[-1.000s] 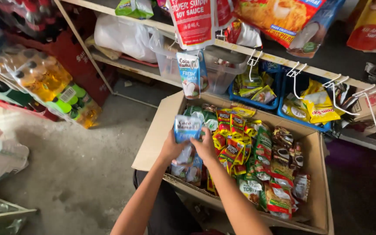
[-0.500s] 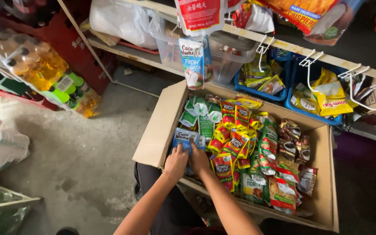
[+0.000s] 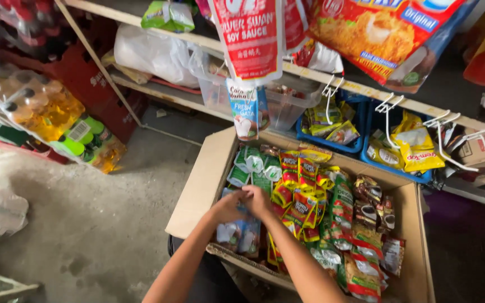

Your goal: Organizing and stocking small food packets from a box onto retail shelves.

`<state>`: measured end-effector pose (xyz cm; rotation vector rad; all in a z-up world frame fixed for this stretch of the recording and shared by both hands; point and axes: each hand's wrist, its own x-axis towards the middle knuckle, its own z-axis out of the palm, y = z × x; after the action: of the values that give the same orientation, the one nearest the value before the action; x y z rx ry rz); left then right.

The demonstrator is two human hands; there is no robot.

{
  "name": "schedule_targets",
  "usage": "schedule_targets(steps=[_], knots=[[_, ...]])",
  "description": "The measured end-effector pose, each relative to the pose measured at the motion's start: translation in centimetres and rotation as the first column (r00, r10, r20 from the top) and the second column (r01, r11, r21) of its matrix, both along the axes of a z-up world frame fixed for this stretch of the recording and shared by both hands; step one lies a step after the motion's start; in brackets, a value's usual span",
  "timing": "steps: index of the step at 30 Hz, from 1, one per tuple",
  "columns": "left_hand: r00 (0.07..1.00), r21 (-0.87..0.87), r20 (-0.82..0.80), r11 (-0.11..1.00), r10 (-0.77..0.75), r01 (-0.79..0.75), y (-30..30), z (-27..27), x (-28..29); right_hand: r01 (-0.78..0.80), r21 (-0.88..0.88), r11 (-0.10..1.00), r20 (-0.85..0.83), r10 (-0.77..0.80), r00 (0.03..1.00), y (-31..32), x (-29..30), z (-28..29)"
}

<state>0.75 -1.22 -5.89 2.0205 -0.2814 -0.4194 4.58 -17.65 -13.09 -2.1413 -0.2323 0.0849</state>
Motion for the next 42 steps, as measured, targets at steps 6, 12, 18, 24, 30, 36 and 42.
schedule_targets(steps=[6,12,18,24,30,36,42], knots=[[0.934,-0.659,-0.042,0.693,0.355,-0.293,0.9,0.7,13.0,0.235,0.116,0.965,0.171,-0.253,0.952,1.4,8.9,12.1],[0.766,-0.662,-0.218,0.484,0.605,-0.571,2.1,6.6,21.6,0.125,0.193,0.973,0.449,-0.201,0.871,1.5,17.6,17.1],[0.769,-0.783,-0.301,0.314,0.564,-0.537,1.3,12.0,22.0,0.132,0.187,0.973,0.179,-0.166,0.970,2.9,19.4,19.6],[0.798,-0.730,-0.186,0.463,0.573,-0.502,4.0,8.0,21.3,0.202,0.039,0.979,0.392,-0.201,0.898,4.5,18.3,21.1],[0.699,-0.618,-0.291,0.430,0.653,-0.658,3.1,10.8,13.5,0.115,0.151,0.982,0.414,-0.168,0.895,4.0,13.0,22.7],[0.751,-0.747,-0.338,0.324,0.567,-0.580,1.4,7.4,8.6,0.061,0.272,0.960,0.439,-0.180,0.880,4.1,10.4,26.3],[0.835,-0.858,-0.295,0.255,0.465,-0.446,-0.1,13.4,2.9,-0.046,0.365,0.930,0.296,-0.069,0.953,4.1,6.2,30.0]])
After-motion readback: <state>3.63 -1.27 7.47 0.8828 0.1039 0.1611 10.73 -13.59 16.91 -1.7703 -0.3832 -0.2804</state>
